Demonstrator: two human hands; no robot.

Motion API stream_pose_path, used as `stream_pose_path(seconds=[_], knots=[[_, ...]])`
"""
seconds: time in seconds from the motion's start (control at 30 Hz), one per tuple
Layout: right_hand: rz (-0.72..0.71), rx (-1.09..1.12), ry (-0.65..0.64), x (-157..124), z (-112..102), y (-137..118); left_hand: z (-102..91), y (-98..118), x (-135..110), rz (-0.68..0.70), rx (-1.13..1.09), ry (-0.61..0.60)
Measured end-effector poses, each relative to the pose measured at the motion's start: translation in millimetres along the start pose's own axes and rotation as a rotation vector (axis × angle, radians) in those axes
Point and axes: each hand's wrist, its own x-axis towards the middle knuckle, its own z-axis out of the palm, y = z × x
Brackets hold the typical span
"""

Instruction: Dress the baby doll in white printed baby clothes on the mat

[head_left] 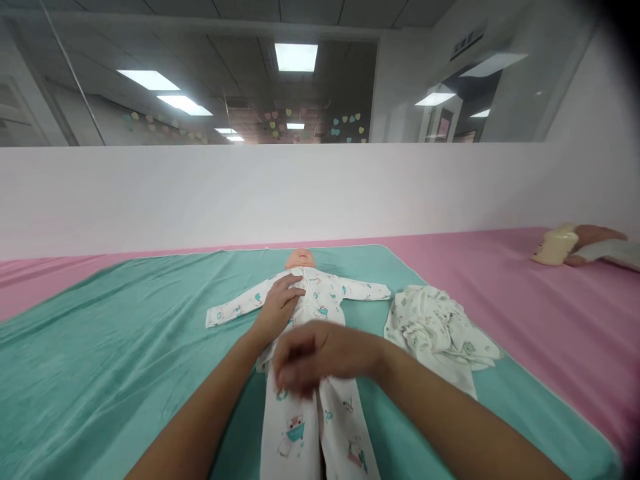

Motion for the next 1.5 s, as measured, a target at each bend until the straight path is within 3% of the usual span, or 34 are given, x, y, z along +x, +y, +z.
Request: stream_pose_path(seconds=[0.07, 0.13, 0.2, 0.37, 0.47, 0.57, 1.0, 1.23, 1.5], knots=[[-0.037, -0.083, 0.331, -3, -21, 17, -0.1, 3, 0, 0.007, -0.013, 0.003], [-0.028, -0.319, 0.712, -3, -36, 39, -0.3, 6, 1, 0.000, -0.022, -0.013], [0.038, -0.571, 0.867, 2, -41, 57, -1.0, 9, 1, -0.007, -0.032, -0.039], [0.225, -1.045, 0.851, 22, -34, 70, -4.5, 15, 2, -0.052, -0.073, -0.125], [0.324, -1.177, 0.838, 29, -33, 67, -5.3, 15, 2, -0.055, -0.069, -0.135], [0.306, -1.214, 0.830, 29, -33, 66, -4.8, 15, 2, -0.045, -0.044, -0.126], [0.016, -0.964, 0.877, 16, -41, 83, -4.5, 17, 1, -0.034, 0.040, -0.125], [-0.145, -0.851, 0.885, 15, -45, 88, -4.4, 15, -1, 0.084, 0.049, -0.114], [-0.144, -0.706, 0.985, 16, -51, 94, -4.6, 17, -1, 0.165, 0.145, -0.114]])
